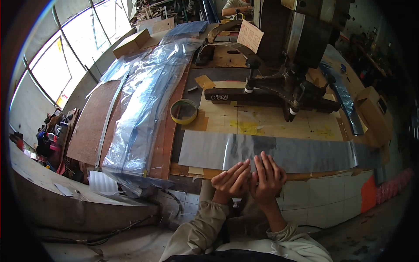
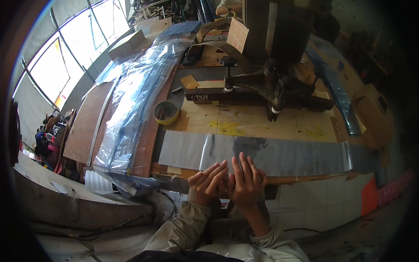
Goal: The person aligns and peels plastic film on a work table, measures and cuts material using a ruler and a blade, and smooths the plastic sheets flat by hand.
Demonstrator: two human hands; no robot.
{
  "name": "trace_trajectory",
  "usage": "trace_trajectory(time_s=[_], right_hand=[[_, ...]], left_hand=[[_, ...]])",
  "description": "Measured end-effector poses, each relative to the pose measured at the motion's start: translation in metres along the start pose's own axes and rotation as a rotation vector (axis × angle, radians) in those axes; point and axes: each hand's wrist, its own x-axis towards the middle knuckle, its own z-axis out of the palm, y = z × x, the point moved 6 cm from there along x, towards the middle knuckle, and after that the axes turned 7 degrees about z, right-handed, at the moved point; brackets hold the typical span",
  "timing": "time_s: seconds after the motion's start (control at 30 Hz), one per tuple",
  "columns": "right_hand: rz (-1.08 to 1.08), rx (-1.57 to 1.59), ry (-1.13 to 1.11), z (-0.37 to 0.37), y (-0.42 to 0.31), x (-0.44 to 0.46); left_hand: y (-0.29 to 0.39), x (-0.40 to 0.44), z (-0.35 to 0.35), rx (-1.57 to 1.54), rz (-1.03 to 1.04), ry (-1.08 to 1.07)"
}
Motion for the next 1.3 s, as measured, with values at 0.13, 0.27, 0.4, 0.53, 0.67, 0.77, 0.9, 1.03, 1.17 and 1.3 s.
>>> trace_trajectory(time_s=[0.13, 0.27, 0.4, 0.53, 0.67, 0.77, 0.9, 1.03, 1.17, 1.3], right_hand=[[-0.071, 0.042, -0.097, -0.008, 0.001, 0.002], [-0.158, 0.042, -0.185, -0.012, 0.002, 0.001], [-0.185, 0.026, -0.212, -0.017, 0.000, 0.002], [-0.191, 0.056, -0.220, -0.026, -0.004, 0.015], [-0.177, 0.122, -0.193, -0.028, -0.001, 0.025], [-0.139, 0.164, -0.173, -0.037, -0.001, 0.037], [-0.093, 0.166, -0.090, -0.057, 0.006, 0.053], [-0.097, 0.106, -0.038, -0.067, 0.008, 0.060], [-0.066, 0.110, -0.016, -0.069, 0.009, 0.064], [-0.048, 0.117, -0.006, -0.075, 0.009, 0.073]], left_hand=[[-0.002, -0.007, 0.000, -0.005, 0.012, 0.048], [-0.008, -0.016, -0.001, -0.078, 0.022, 0.134], [-0.009, -0.020, 0.001, -0.121, 0.011, 0.178], [-0.008, -0.014, -0.002, -0.099, 0.064, 0.149], [-0.007, -0.015, 0.001, -0.118, 0.061, 0.237], [-0.007, -0.015, 0.002, -0.102, 0.069, 0.310], [-0.006, -0.018, 0.004, -0.019, 0.032, 0.223], [-0.008, -0.020, 0.003, -0.021, 0.016, 0.218], [-0.009, -0.020, 0.004, -0.019, 0.039, 0.227], [-0.008, -0.021, 0.004, -0.005, 0.044, 0.241]])
